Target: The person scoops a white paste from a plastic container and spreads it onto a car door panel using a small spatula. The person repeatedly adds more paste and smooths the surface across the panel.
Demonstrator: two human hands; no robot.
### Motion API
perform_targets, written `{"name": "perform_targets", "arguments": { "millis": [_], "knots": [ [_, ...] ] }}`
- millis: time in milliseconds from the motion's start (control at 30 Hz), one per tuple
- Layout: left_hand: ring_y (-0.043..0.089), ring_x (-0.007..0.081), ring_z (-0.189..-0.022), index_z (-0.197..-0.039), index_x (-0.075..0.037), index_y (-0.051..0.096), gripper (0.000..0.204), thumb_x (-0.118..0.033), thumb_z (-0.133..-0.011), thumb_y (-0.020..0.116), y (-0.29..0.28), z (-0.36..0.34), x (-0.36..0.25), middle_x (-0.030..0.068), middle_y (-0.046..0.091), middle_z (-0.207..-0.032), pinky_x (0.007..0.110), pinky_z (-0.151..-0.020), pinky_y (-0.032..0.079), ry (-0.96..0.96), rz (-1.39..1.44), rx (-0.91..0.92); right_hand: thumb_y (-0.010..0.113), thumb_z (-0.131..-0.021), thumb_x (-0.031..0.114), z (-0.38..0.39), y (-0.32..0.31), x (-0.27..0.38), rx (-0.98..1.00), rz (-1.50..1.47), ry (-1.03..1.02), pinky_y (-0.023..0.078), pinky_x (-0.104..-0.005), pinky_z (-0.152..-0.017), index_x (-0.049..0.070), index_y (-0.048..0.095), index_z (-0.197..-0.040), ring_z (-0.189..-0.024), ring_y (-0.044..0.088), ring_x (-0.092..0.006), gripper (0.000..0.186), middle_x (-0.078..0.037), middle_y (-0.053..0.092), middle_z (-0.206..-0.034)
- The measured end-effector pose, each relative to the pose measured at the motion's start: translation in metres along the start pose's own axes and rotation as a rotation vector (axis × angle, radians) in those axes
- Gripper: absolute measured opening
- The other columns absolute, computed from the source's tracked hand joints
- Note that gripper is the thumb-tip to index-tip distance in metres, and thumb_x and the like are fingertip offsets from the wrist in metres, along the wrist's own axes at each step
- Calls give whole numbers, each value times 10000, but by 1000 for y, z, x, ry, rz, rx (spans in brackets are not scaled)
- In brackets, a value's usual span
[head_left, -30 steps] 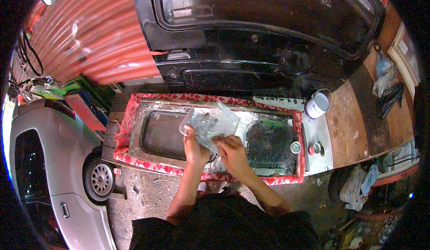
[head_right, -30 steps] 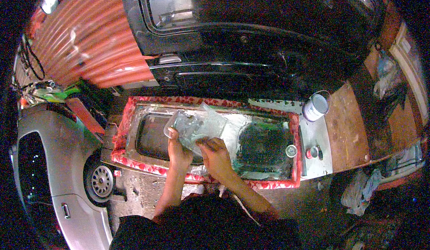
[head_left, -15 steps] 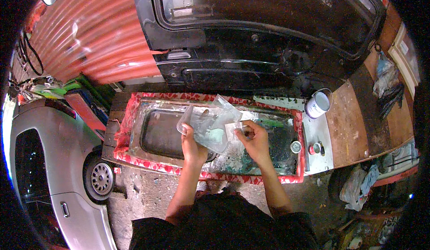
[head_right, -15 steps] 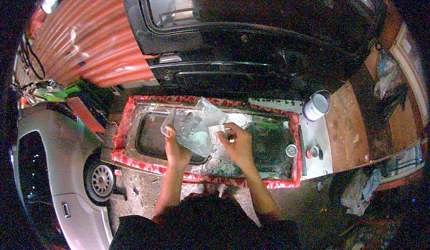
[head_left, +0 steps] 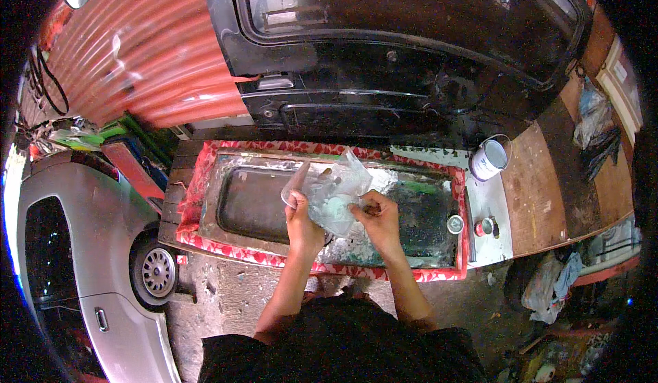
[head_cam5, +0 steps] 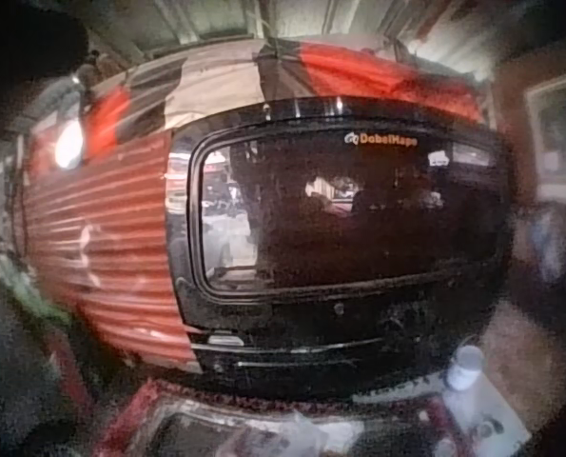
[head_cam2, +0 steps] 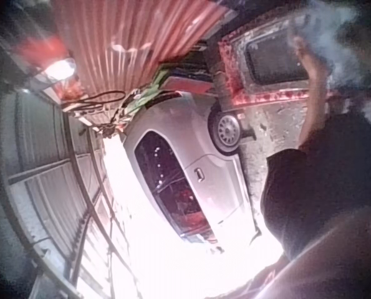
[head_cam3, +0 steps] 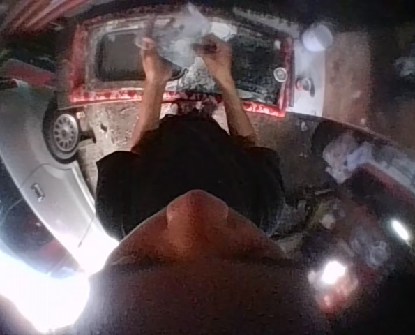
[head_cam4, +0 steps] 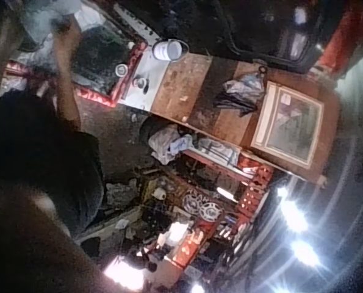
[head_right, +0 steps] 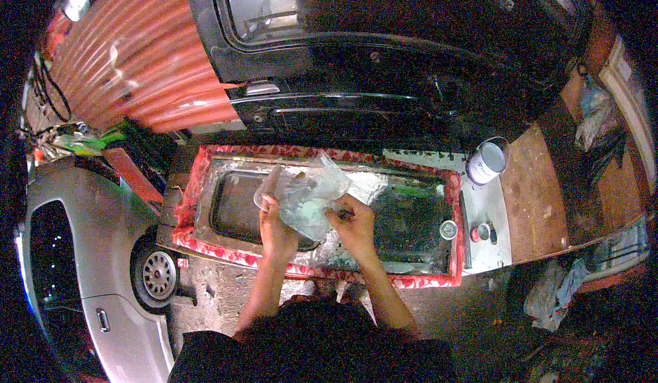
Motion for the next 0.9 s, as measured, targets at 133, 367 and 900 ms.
{"name": "perform_targets", "arguments": {
  "millis": [133,367,900],
  "knots": [
    [570,235,-1221,-1477,-62,411,522,-371,-1056,435,17,5,3,118,539,-1402,381,-1037,463,114,-81,78,757,-820,-6,1,12,1,-7,-41,-29,389,-209,-546,20,627,-812,-625,493,-21,133,33,601,-706],
    [459,228,-1334,-1480,-19,395,539,-373,-1074,378,16,11,14,138,469,-1463,369,-1107,371,-21,-258,140,752,-816,-28,-2,17,9,68,-292,61,415,-202,-596,50,616,-842,-671,552,-44,159,18,639,-743],
    [532,284,-1269,-1528,-113,334,647,-531,-1035,325,3,7,18,142,477,-1438,445,-1040,474,-134,-40,111,661,-796,12,40,15,54,115,661,-455,494,-486,-890,24,608,-1054,-999,606,-406,264,-190,666,-1057]
  ]
}}
Point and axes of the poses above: each hand's wrist, its own z-axis away from the middle knuckle, its own y-axis out of the palm, x = y × z, the point moved 6 cm from there along -z, towards the middle knuckle
